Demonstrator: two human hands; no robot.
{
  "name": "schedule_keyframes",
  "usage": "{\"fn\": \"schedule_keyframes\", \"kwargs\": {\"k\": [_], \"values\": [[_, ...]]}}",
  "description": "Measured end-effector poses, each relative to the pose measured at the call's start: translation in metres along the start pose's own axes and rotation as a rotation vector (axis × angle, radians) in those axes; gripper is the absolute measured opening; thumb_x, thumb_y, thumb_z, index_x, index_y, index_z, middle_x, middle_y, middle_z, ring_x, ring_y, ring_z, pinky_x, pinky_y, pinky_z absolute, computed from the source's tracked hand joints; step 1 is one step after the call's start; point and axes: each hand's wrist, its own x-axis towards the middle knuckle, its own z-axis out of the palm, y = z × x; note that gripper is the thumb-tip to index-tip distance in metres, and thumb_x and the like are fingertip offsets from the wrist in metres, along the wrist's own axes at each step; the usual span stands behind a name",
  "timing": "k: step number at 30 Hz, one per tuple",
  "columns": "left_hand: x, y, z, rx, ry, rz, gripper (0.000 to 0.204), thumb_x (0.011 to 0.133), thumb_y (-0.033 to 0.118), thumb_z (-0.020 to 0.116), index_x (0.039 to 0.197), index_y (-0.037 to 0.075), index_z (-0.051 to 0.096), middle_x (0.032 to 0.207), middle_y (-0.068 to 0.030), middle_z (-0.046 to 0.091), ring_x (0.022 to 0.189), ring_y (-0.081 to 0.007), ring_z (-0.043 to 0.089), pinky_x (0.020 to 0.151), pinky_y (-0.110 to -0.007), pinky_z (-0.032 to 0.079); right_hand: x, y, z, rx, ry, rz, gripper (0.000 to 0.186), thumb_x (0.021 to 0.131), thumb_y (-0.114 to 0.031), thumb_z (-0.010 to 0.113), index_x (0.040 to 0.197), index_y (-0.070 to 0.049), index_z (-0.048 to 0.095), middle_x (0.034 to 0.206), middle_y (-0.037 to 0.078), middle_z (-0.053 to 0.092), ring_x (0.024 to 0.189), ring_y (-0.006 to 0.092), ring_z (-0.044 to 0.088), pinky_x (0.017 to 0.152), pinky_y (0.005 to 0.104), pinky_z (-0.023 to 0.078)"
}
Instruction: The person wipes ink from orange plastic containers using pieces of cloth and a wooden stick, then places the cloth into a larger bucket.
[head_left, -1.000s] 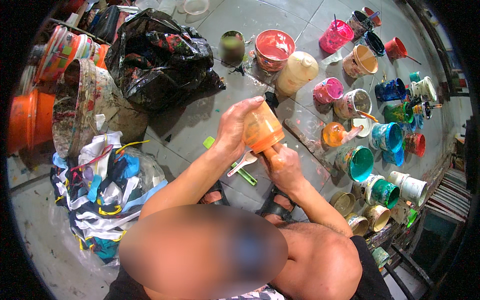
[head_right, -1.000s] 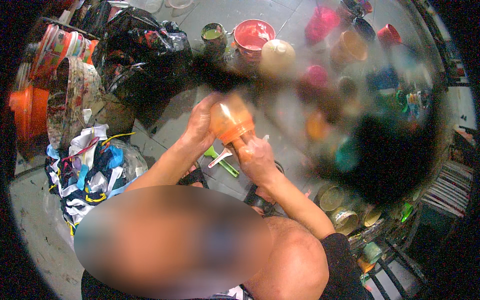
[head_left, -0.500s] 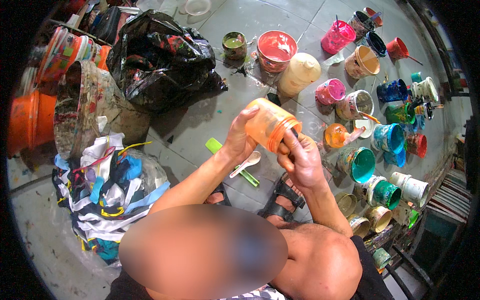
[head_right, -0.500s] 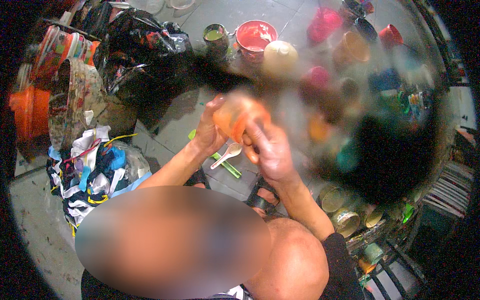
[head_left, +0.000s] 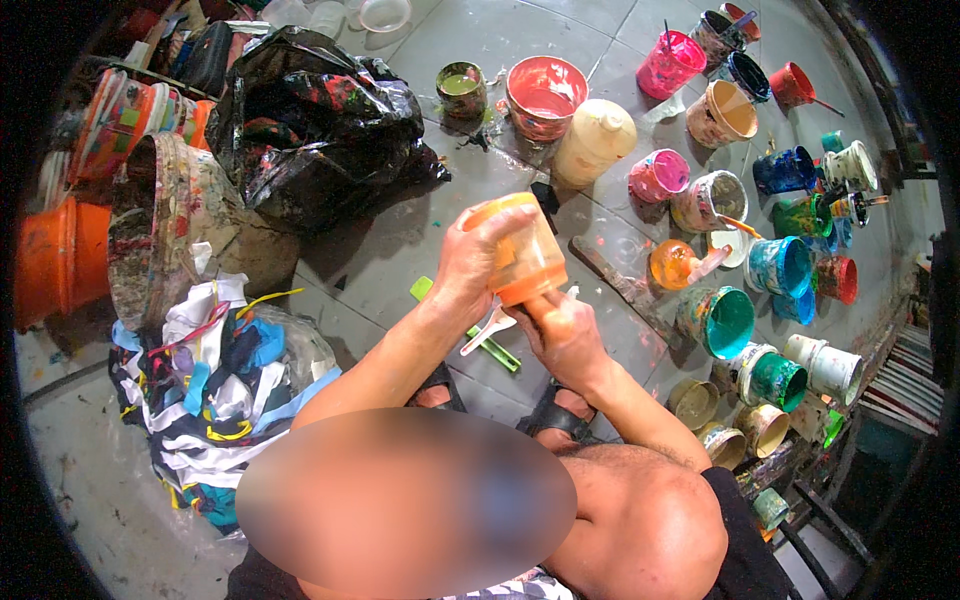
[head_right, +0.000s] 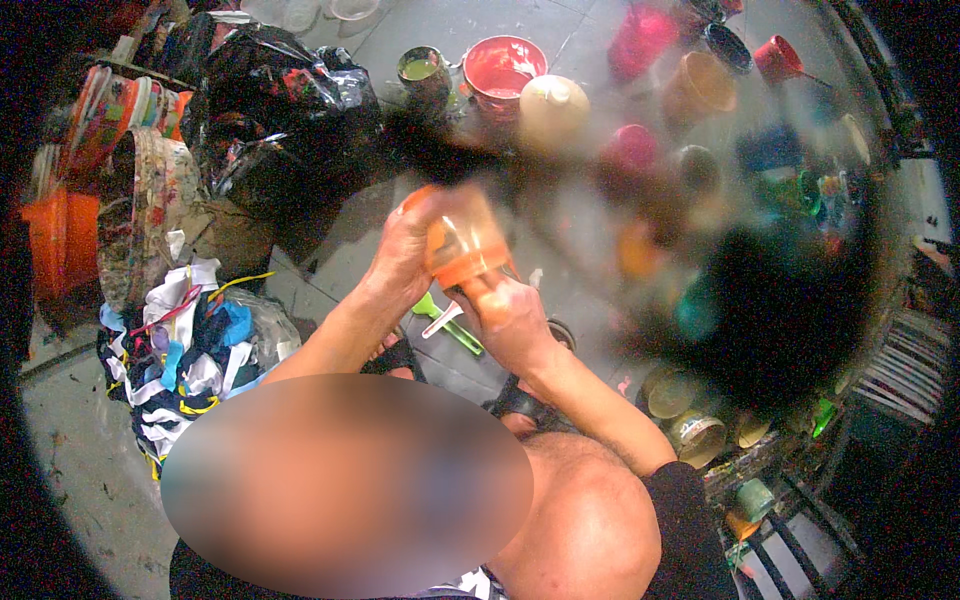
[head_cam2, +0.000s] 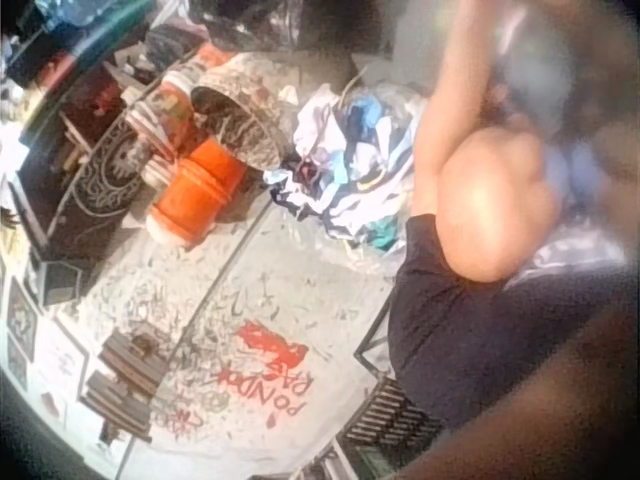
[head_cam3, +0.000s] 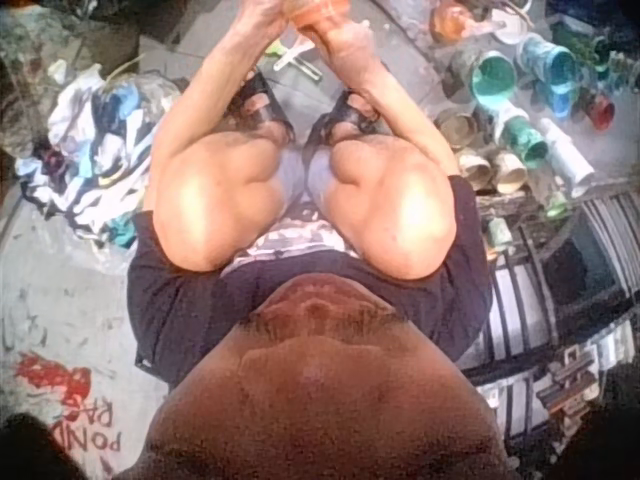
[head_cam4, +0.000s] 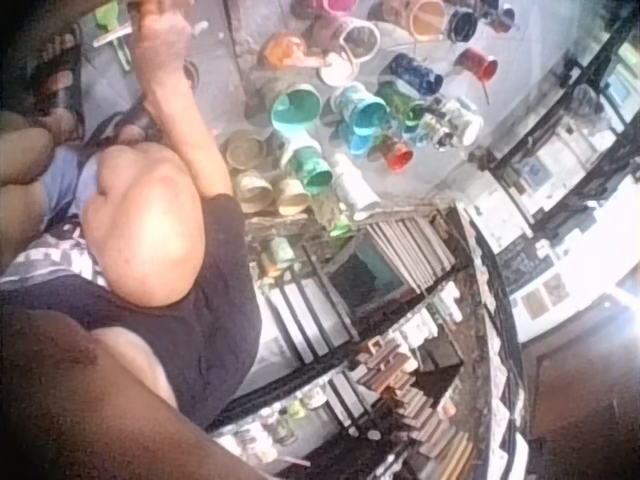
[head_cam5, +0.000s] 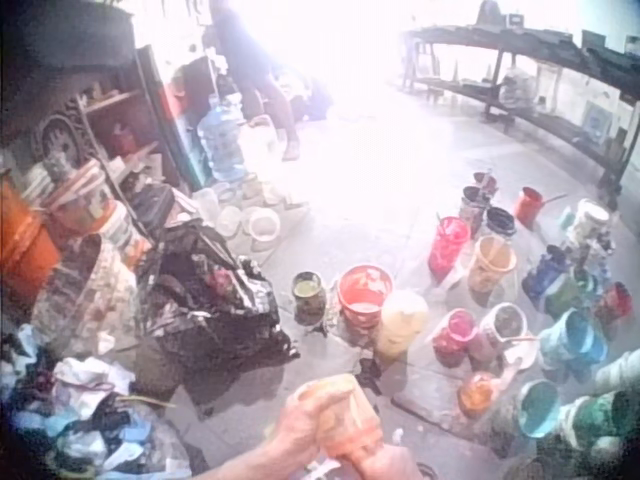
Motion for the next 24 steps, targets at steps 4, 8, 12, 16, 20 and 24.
{"fn": "schedule_keyframes", "kwargs": {"k": [4, 8, 12, 16, 20, 24], "values": [[0.002, -0.001, 0.009, -0.092, 0.012, 0.011, 0.05, 0.083, 0.019, 0.081, 0.121, -0.002, 0.057, 0.105, -0.0102, 0.066, 0.09, -0.0206, 0.069, 0.08, -0.039, 0.061, 0.004, 0.009, -0.001, 0.82, -0.094, 0.397, 0.015, 0.103, -0.015, 0.06, 0.099, -0.002, 0.066, 0.085, 0.009, 0.066, 0.064, 0.0198, 0.059, 0.059, 0.0312, 0.045], [0.001, -0.003, 0.003, -0.138, -0.12, -0.019, 0.046, 0.086, 0.021, 0.078, 0.122, 0.0, 0.058, 0.106, -0.0082, 0.066, 0.092, -0.0193, 0.069, 0.083, -0.038, 0.06, 0.0, -0.005, -0.009, 1.636, -0.066, 0.776, 0.026, 0.11, -0.028, 0.049, 0.101, -0.005, 0.057, 0.079, -0.002, 0.053, 0.06, 0.0061, 0.044, 0.054, 0.0224, 0.035], [0.012, -0.02, 0.001, -0.254, -0.286, -0.026, 0.043, 0.09, 0.025, 0.076, 0.123, 0.004, 0.059, 0.109, -0.0057, 0.066, 0.098, -0.0165, 0.067, 0.09, -0.036, 0.057, -0.006, 0.015, -0.024, 2.332, 0.147, 0.698, 0.031, 0.111, -0.033, 0.043, 0.1, -0.006, 0.054, 0.082, -0.002, 0.049, 0.058, 0.0033, 0.04, 0.051, 0.0211, 0.032], [0.012, -0.025, -0.01, -0.24, -0.322, -0.013, 0.045, 0.092, 0.025, 0.075, 0.127, 0.004, 0.056, 0.11, -0.0058, 0.066, 0.103, -0.0165, 0.067, 0.092, -0.035, 0.057, 0.003, 0.012, -0.031, 1.92, 0.098, 0.679, 0.029, 0.11, -0.031, 0.045, 0.101, -0.005, 0.054, 0.081, -0.001, 0.05, 0.058, 0.0061, 0.043, 0.052, 0.0223, 0.034], [0.016, -0.026, -0.027, -0.129, -0.239, 0.071, 0.056, 0.089, 0.018, 0.077, 0.133, 0.002, 0.048, 0.115, -0.0082, 0.063, 0.107, -0.0181, 0.065, 0.094, -0.035, 0.056, 0.0, 0.002, -0.028, 1.274, 0.058, 0.746, 0.029, 0.109, -0.031, 0.05, 0.102, -0.004, 0.057, 0.076, -0.001, 0.053, 0.057, 0.0072, 0.043, 0.051, 0.0222, 0.032], [0.015, -0.025, -0.026, -0.064, -0.264, 0.116, 0.056, 0.088, 0.019, 0.078, 0.133, 0.001, 0.049, 0.114, -0.0083, 0.062, 0.107, -0.0179, 0.064, 0.095, -0.035, 0.055, -0.015, 0.004, -0.012, 0.813, 0.035, 0.616, 0.02, 0.106, -0.02, 0.058, 0.103, -0.002, 0.066, 0.076, -0.002, 0.055, 0.059, 0.0066, 0.044, 0.052, 0.0245, 0.035]]}}
